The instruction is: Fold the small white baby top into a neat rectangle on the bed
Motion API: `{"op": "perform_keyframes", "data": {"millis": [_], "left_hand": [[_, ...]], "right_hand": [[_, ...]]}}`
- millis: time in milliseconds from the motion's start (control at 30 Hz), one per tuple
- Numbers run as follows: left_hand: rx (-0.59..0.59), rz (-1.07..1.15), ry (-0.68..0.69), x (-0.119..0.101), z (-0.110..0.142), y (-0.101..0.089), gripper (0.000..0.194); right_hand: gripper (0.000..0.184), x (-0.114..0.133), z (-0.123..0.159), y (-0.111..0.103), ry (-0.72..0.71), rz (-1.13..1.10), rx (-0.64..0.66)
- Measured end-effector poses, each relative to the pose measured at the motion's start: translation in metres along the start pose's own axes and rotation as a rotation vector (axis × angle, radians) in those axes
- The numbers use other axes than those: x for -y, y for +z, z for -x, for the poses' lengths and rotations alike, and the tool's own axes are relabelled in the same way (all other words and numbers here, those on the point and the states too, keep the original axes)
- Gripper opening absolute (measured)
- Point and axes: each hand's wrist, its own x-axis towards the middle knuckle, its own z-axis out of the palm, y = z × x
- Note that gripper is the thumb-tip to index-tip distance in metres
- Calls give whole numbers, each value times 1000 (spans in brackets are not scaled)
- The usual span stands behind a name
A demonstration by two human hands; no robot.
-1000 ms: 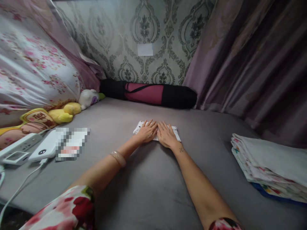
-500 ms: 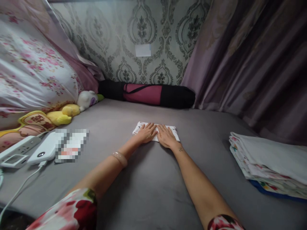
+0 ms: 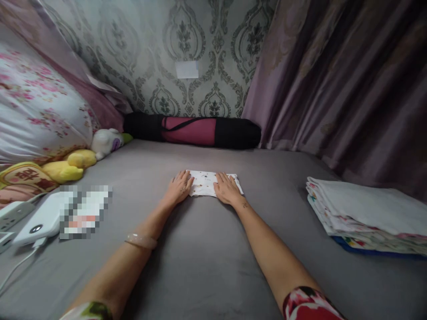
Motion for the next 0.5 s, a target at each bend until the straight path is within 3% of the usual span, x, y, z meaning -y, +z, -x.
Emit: {"op": "perform_keyframes", "data": {"millis": [200,400,500], "left_hand": [[-64,131,14,13,-3,4,46],[-117,220,35,21,-2,1,42],[-125,234,33,23,-2,1,41]], "right_hand": [[58,2,1,-2,-4,-12,12],[59,-3,-6,-18,6,2,147],[63,-12,-6,-24,18,49,114]]}}
